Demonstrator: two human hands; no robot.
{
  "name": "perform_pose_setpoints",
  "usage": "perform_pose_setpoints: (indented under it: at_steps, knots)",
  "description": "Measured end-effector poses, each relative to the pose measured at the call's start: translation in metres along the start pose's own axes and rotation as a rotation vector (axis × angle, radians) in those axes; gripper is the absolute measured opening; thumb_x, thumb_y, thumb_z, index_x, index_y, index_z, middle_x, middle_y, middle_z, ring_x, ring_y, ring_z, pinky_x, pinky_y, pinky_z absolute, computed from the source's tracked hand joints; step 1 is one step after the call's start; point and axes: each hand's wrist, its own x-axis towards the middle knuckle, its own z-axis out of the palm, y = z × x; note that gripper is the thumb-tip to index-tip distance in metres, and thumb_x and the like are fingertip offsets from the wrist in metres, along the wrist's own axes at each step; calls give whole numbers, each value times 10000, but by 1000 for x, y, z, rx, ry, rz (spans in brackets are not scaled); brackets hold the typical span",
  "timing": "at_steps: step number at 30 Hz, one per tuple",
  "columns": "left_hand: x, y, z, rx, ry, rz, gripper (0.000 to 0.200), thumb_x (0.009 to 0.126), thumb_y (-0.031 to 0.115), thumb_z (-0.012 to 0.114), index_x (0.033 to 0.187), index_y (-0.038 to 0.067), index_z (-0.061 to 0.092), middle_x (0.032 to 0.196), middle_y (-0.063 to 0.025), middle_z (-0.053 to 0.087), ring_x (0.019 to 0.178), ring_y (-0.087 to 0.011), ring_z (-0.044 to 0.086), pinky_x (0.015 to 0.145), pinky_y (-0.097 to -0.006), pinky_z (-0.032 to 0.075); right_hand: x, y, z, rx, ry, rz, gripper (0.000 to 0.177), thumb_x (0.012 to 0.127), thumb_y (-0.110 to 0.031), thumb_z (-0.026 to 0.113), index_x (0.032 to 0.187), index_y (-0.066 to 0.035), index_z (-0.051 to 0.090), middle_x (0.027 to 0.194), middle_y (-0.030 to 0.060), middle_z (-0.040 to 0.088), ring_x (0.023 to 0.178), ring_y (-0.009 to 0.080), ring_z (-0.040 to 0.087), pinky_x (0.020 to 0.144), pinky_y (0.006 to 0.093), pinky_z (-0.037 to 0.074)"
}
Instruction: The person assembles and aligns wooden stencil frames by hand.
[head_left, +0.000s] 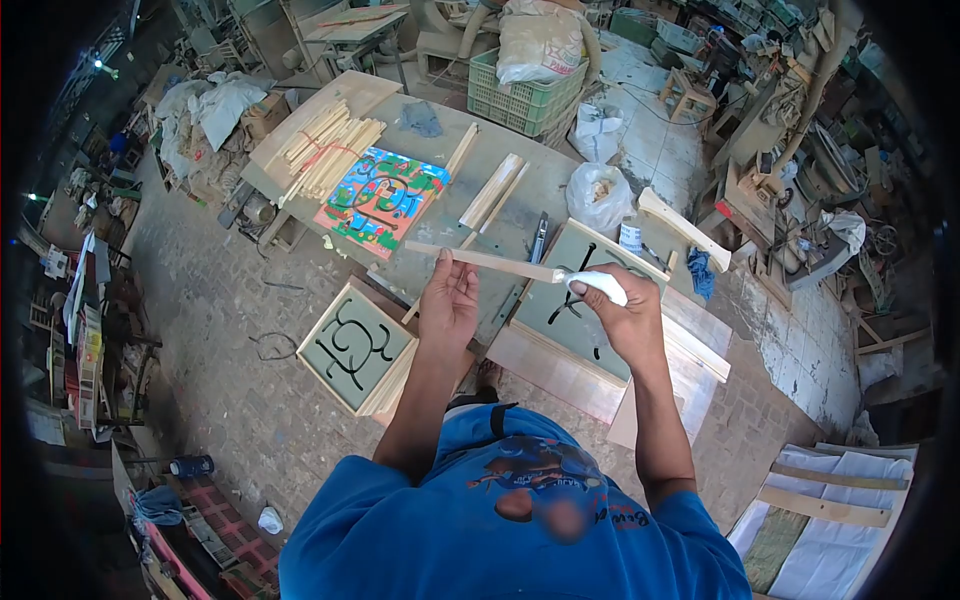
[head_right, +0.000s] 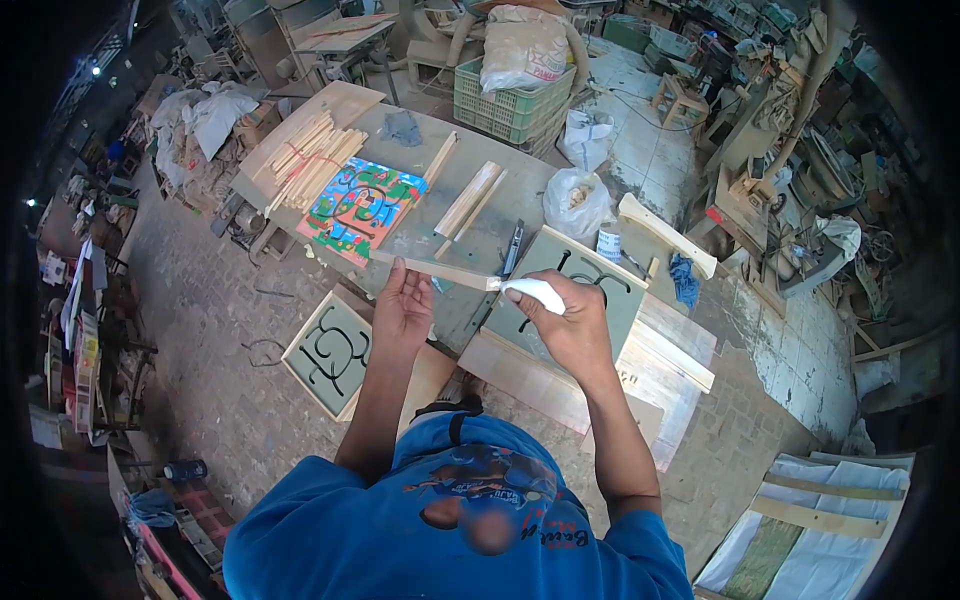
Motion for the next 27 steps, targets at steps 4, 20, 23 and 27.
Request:
perform_pose_setpoints:
  at_steps: [4,20,23,27]
  knots:
    - [1,13,-18,-76,-76,-28,174,952,203,634,1054,64,611,972,-23,670,877,-113,653,692,-215,562,13,23,-4,194,162,172,178,870,-156,658,967,-14,706,629,-11,540,570,77,451,546,225,341]
    - [4,101,-79,-172,216,198,140,958,172,619,1017,46,602,933,-41,676,870,-134,674,730,-241,595,164,341,145,-687,-168,348,389,847,-310,639,1133,-47,640,1038,238,678,1005,401,648,873,468,510]
    - [15,105,-72,-182,184,206,137,958,165,619,1022,44,604,950,-41,678,893,-136,671,765,-244,591,189,358,154,-812,-208,425,365,846,-299,636,1117,-54,640,1067,243,672,1017,417,636,891,488,505]
    - [30,109,-60,-177,183,221,154,967,173,602,1048,43,603,967,-53,689,884,-148,682,767,-242,591,197,357,164,-827,-115,439,325,859,-272,586,1094,-53,635,1019,238,681,965,405,654,849,474,513]
